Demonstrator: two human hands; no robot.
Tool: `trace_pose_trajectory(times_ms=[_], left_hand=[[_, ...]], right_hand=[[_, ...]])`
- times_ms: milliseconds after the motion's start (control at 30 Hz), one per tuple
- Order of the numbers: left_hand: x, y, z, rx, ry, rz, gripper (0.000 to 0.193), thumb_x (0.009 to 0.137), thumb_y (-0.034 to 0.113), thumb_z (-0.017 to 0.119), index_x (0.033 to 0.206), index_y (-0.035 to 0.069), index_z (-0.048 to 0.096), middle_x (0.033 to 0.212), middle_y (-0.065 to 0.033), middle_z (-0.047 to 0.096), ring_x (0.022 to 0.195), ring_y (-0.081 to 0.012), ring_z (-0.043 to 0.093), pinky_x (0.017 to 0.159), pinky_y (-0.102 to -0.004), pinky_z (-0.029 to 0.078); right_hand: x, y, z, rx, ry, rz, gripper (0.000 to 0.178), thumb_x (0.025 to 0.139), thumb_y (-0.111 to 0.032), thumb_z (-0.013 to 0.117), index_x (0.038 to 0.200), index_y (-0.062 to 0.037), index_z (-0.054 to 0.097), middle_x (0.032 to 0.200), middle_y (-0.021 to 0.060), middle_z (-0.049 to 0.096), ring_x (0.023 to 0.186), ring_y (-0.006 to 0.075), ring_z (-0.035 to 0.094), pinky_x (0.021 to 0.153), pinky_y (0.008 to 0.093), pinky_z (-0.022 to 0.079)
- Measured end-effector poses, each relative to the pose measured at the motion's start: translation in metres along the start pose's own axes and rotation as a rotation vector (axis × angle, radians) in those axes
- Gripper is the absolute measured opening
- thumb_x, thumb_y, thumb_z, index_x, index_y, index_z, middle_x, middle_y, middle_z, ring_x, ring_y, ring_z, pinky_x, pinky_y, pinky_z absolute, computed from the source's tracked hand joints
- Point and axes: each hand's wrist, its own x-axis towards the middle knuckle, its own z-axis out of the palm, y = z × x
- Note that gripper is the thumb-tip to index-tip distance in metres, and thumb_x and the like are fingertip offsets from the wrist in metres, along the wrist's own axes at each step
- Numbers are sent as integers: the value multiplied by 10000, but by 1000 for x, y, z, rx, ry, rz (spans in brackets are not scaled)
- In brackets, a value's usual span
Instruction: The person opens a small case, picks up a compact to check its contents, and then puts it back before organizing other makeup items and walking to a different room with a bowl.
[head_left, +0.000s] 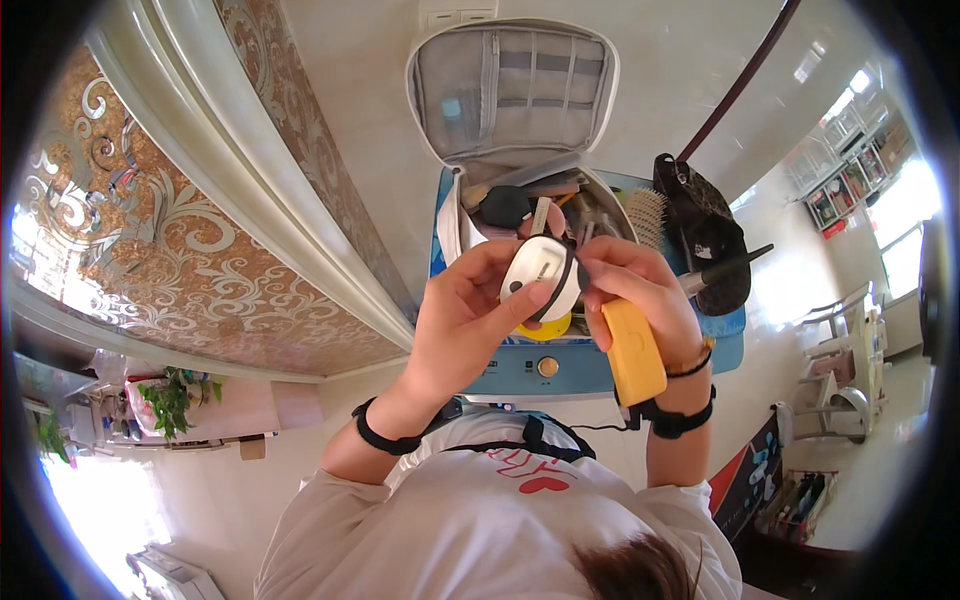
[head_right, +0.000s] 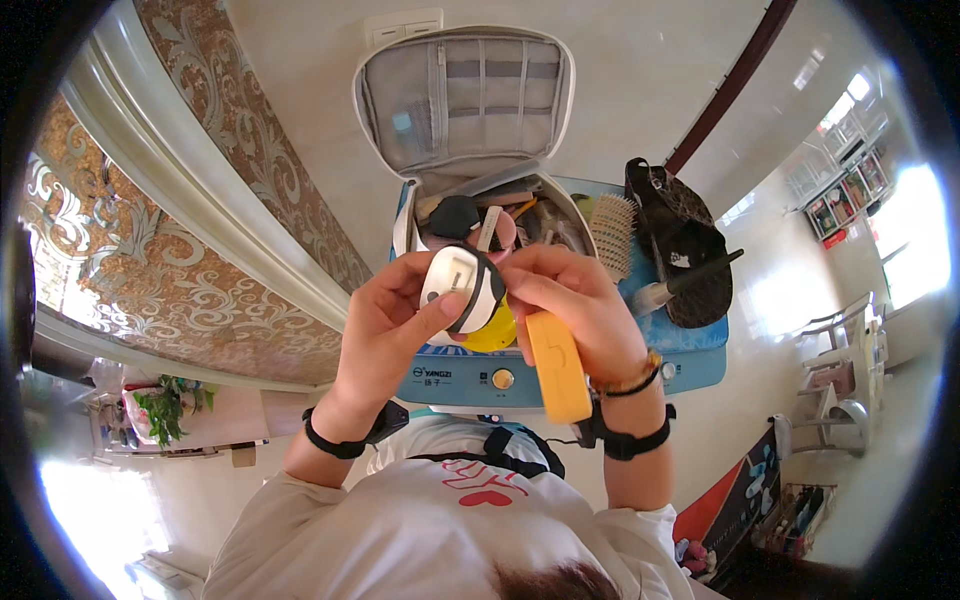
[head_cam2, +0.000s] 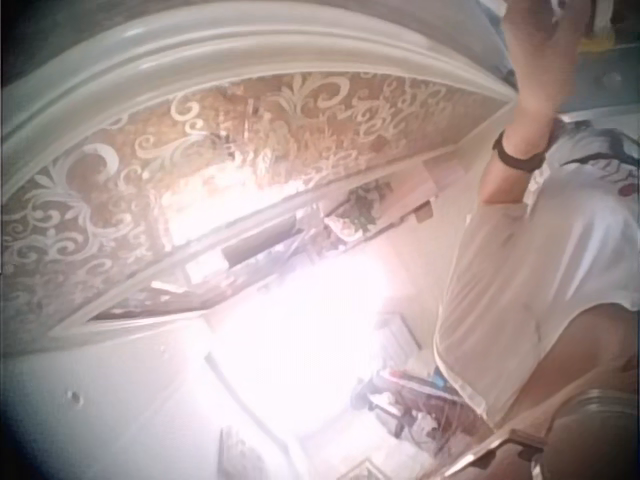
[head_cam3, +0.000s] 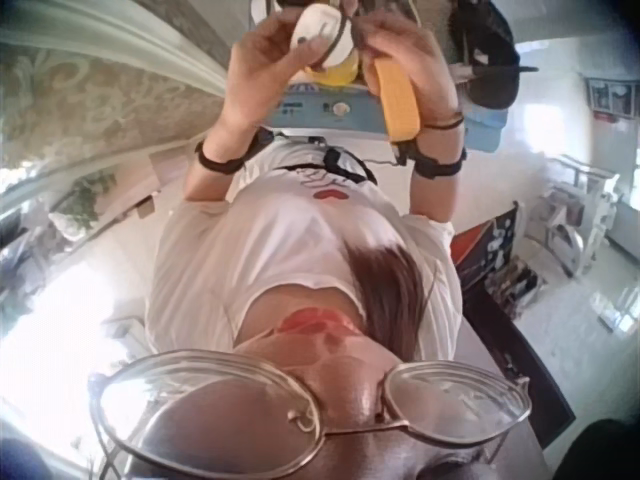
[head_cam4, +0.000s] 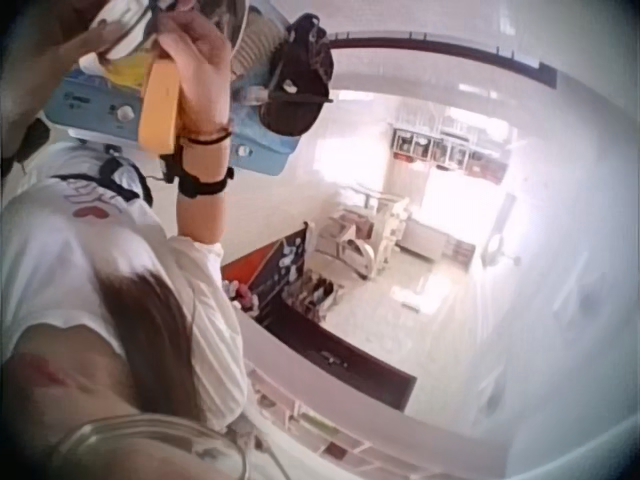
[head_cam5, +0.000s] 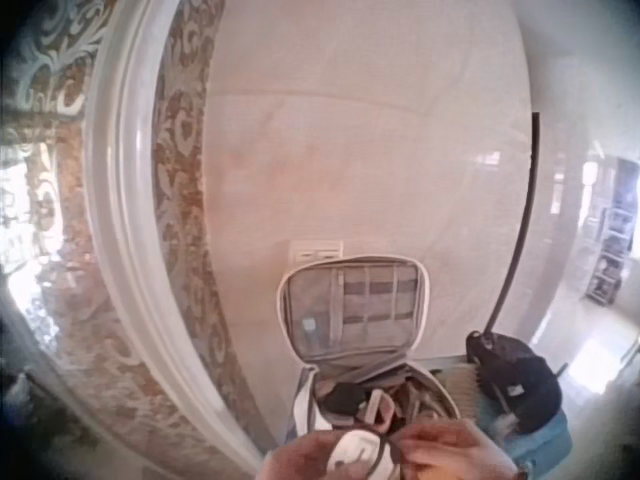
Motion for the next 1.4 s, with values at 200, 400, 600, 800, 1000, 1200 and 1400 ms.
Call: trace_pose_trajectory(times_ms=[200, 400, 600, 800, 1000, 1200, 1400], left_hand=[[0, -12, -12, 43, 131, -6, 225, 844, 20, 694, 1025, -35, 572, 1008, -90, 645, 907, -120, 613, 760, -249, 522], [-7, -9, -7, -33, 21, 14, 339, 876, 13, 621, 1188, -26, 494, 1164, -97, 578, 1015, -112, 559, 794, -277, 492], [-10, 12, 9, -60, -82, -131, 539, 782, 42, 550, 1307, 27, 427, 1026, -57, 526, 872, -112, 542, 785, -244, 462], [-6, -4, 8, 482, 53, 249, 722, 707, 76, 793, 1326, 39, 422, 1063, -37, 543, 961, -116, 521, 873, -257, 411], [-9, 7, 2, 886, 83, 373, 822, 580, 246, 903, 1253, 16, 491, 1097, -102, 539, 993, -232, 551, 886, -340, 444], [-11, 4, -1, 1109, 95, 353, 890, 539, 359, 898, 1260, 26, 495, 1087, -127, 530, 886, -287, 601, 742, -359, 521], [-9, 0, 7, 1106, 106, 472, 896, 545, 342, 884, 1282, 25, 488, 1098, -146, 572, 784, -276, 642, 628, -352, 534]], right_hand=[[3, 20, -5, 315, 305, -175, 451, 999, -430, 422, 1042, -18, 601, 733, 24, 536, 560, 161, 579, 501, 263, 461], [15, 39, -28, 665, 264, -167, 533, 947, -585, 412, 969, -68, 544, 928, 89, 645, 849, 223, 643, 785, 368, 545], [16, 31, 9, 613, 360, -157, 517, 977, -534, 393, 1080, -44, 525, 997, 88, 633, 924, 202, 644, 822, 351, 531], [6, 25, 31, 362, 108, -205, 483, 1023, -393, 357, 1330, -22, 395, 1290, 98, 509, 1178, 228, 526, 959, 381, 459], [-13, 15, 17, 632, -290, -84, 613, 1007, -414, 249, 1487, -36, 189, 1488, 134, 322, 1348, 283, 362, 1058, 437, 368], [-12, 16, 18, 545, -253, -22, 631, 985, -333, 394, 1511, -92, 142, 1507, 79, 284, 1354, 232, 360, 1008, 423, 414], [0, 45, 18, 476, -257, -194, 727, 915, -185, 575, 1509, -119, 161, 1478, 85, 311, 1323, 238, 395, 1036, 390, 398]])
